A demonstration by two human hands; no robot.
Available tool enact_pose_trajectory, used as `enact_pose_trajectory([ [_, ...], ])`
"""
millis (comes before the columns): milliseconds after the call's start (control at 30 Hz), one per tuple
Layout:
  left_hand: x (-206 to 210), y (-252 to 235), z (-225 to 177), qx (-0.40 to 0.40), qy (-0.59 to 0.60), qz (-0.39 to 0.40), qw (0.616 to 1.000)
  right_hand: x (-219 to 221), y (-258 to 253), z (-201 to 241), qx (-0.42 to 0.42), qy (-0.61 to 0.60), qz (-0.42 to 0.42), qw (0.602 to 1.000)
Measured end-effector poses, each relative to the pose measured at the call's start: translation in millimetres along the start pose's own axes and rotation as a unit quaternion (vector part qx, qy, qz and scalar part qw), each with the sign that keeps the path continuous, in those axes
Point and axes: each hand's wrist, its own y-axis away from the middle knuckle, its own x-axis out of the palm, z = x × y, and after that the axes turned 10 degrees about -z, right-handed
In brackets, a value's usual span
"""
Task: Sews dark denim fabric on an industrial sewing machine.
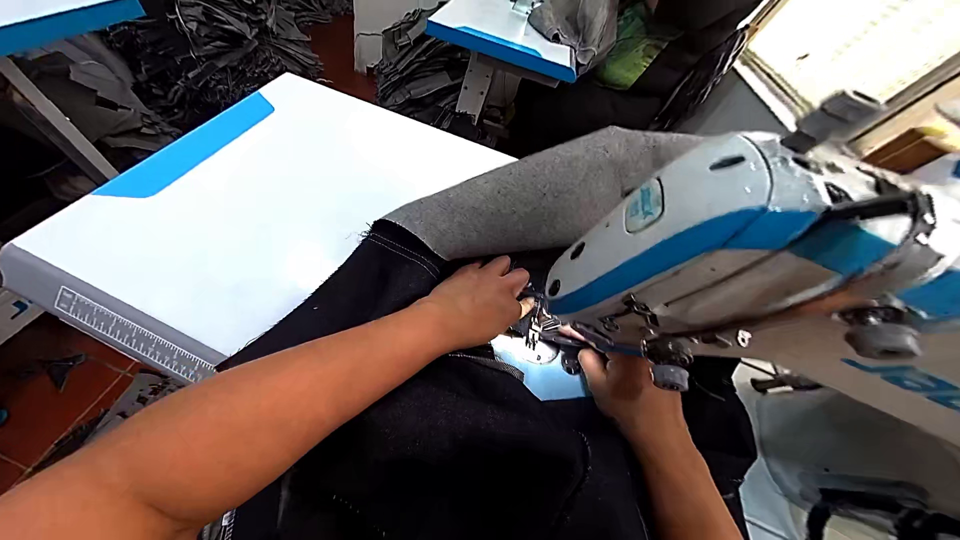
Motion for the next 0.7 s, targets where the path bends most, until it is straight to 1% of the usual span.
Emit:
enact_pose_trajectory([
  [67,1.0,-3.3,2.6,-0.008,0.016,-0.013,1.000,4.2,-3.5,-10.7,-0.004,0.021,-0.001,1.000],
  [133,1.8,-5.0,4.2,-0.017,0.033,-0.016,0.999,2.1,-4.5,-13.4,0.014,0.026,0.012,0.999],
  [233,1.1,-4.5,4.6,-0.029,0.079,-0.029,0.996,-11.4,-8.9,9.2,0.036,0.042,0.023,0.998],
  [333,3.0,-4.3,8.2,-0.033,0.122,-0.048,0.991,-13.5,-11.6,10.0,-0.010,0.061,0.025,0.998],
  [433,3.0,-6.5,12.2,-0.032,0.157,-0.051,0.986,-11.2,-12.4,8.3,-0.019,0.071,0.028,0.997],
  [567,1.7,-5.2,14.8,-0.025,0.181,-0.053,0.982,-9.2,-15.3,7.1,0.017,0.066,0.066,0.995],
  [633,2.4,-4.6,14.9,-0.021,0.182,-0.054,0.982,-10.0,-15.6,14.5,0.030,0.069,0.056,0.996],
  [700,2.2,-4.8,15.3,-0.017,0.187,-0.053,0.981,-14.2,-13.3,26.9,0.047,0.077,0.021,0.996],
])
